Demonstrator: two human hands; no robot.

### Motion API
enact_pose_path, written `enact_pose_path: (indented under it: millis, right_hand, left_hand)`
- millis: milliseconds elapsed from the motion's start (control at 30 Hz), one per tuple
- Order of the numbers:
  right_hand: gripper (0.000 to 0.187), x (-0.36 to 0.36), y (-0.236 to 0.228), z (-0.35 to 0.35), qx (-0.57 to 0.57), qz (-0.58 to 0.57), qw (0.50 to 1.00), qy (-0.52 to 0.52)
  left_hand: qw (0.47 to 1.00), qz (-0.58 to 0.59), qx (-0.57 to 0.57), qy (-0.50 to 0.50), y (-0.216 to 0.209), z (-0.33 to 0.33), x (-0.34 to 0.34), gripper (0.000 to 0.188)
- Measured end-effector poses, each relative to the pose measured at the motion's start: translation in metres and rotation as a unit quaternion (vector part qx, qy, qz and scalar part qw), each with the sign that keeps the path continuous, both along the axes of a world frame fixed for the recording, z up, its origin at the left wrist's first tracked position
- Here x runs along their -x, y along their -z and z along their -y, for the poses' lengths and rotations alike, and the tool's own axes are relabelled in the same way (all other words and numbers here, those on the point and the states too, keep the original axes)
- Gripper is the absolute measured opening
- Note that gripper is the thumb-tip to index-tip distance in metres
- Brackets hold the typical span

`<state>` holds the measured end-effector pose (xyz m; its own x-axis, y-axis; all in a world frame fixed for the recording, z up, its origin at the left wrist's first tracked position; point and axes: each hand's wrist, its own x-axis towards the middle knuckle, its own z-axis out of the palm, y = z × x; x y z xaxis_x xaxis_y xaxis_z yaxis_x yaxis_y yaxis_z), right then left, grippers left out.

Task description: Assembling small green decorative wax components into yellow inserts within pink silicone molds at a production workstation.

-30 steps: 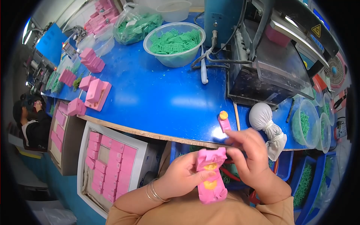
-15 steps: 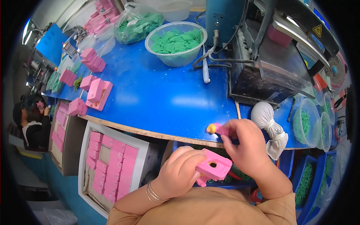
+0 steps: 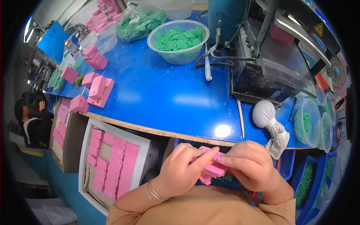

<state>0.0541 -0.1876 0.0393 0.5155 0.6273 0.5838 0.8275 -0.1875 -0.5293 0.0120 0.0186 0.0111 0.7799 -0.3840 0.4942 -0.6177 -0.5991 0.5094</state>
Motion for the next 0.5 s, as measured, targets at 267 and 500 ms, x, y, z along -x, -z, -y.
enact_pose_path:
  millis: [267, 500]
  right_hand:
    - [0.051, 0.022, 0.022, -0.017, 0.050, 0.084, 0.988, 0.117]
    - [0.034, 0.018, 0.019, -0.018, 0.045, -0.001, 0.993, 0.108]
  left_hand:
    - [0.998, -0.050, 0.026, 0.029, 0.003, 0.007, 0.005, 0.049]
    - [0.975, -0.154, 0.080, 0.139, 0.001, 0.008, 0.005, 0.036]
